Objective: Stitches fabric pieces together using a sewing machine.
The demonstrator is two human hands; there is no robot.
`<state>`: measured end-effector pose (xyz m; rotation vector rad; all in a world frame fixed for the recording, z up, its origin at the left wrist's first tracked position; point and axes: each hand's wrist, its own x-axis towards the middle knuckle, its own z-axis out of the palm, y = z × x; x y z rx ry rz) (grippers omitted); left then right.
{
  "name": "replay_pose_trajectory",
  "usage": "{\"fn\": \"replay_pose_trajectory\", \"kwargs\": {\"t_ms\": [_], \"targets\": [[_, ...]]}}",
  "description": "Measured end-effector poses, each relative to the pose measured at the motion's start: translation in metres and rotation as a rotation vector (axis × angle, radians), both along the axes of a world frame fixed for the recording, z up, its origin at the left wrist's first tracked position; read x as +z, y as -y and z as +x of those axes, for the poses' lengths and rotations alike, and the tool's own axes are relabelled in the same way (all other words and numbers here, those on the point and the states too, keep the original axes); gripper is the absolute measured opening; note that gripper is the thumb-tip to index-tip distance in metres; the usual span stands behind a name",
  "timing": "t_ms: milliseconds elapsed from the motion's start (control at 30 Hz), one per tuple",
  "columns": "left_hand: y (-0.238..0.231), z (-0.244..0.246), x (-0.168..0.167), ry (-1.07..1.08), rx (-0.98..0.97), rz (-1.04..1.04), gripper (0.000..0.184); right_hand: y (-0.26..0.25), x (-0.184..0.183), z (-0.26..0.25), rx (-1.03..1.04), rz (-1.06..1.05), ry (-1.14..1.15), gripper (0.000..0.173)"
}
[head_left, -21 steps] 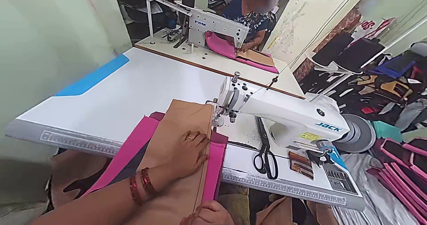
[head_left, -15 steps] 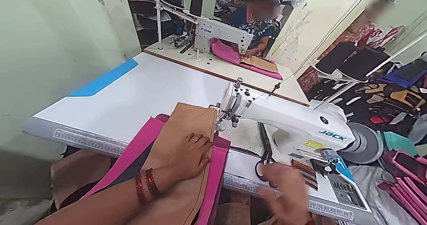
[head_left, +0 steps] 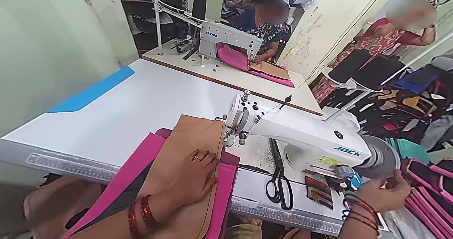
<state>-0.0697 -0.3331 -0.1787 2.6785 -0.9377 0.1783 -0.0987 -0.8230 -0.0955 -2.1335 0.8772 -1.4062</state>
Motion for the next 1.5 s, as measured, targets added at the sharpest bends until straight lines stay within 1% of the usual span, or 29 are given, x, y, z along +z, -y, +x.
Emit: {"fn": "replay_pose_trajectory", "kwargs": {"t_ms": [67,100,133,233,300,367,467,533,600,633,700,800,1000,1067,1167,1267,1333,1433,1500], "targets": [[0.000,0.000,0.002,-0.034,-0.005,0.013,0.062,-0.008,-0.027,-0.005,0.003,0.105,0.081,0.046],[0.000,0.000,0.003,-0.048,-0.009,0.014,0.061,-0.009,-0.033,-0.009,0.011,0.130,0.081,0.047],[0.001,0.001,0.004,-0.061,-0.011,0.017,0.061,-0.009,-0.031,-0.011,0.010,0.113,0.077,0.047],[0.000,0.001,0.004,-0.066,-0.020,0.024,0.061,-0.001,-0.005,-0.011,0.032,-0.049,0.102,0.048],[0.000,0.003,0.004,-0.067,-0.030,0.017,0.061,0.008,0.032,-0.004,0.055,-0.130,0.058,0.049],[0.001,0.006,0.006,-0.091,-0.049,0.029,0.063,0.023,0.069,0.010,0.089,-0.175,-0.142,0.050],[0.001,0.015,0.009,-0.133,-0.103,0.032,0.061,0.047,0.107,0.045,0.129,-0.149,-0.576,0.050],[0.001,0.021,0.011,-0.163,-0.131,0.035,0.061,0.059,0.115,0.069,0.132,-0.101,-0.834,0.052],[0.003,0.028,0.010,-0.165,-0.143,0.038,0.063,0.067,0.113,0.087,0.104,-0.061,-1.006,0.053],[0.003,0.031,0.010,-0.174,-0.145,0.041,0.062,0.067,0.111,0.092,0.085,-0.056,-1.061,0.054],[0.004,0.038,0.012,-0.200,-0.146,0.043,0.061,0.064,0.109,0.094,0.069,-0.046,-1.094,0.053],[0.005,0.044,0.014,-0.213,-0.151,0.052,0.061,0.055,0.109,0.087,0.042,-0.035,-1.049,0.052],[0.002,0.049,0.011,-0.198,-0.197,0.042,0.061,0.053,0.103,0.080,0.012,-0.034,-0.956,0.051],[0.004,0.052,0.016,-0.253,-0.199,0.054,0.061,0.049,0.101,0.073,0.007,-0.026,-0.880,0.051],[0.004,0.053,0.017,-0.278,-0.190,0.071,0.060,0.038,0.091,0.060,-0.017,-0.032,-0.722,0.051],[0.005,0.053,0.016,-0.259,-0.192,0.053,0.060,0.031,0.071,0.042,-0.047,-0.061,-0.502,0.052],[0.005,0.053,0.016,-0.255,-0.191,0.048,0.060,0.026,0.048,0.028,-0.084,-0.072,-0.343,0.052],[0.005,0.053,0.014,-0.261,-0.191,0.055,0.060,0.012,0.010,0.011,-0.136,0.028,-0.165,0.050],[0.002,0.051,0.012,-0.235,-0.186,0.038,0.060,0.004,-0.008,0.006,-0.109,0.104,-0.149,0.049]]}}
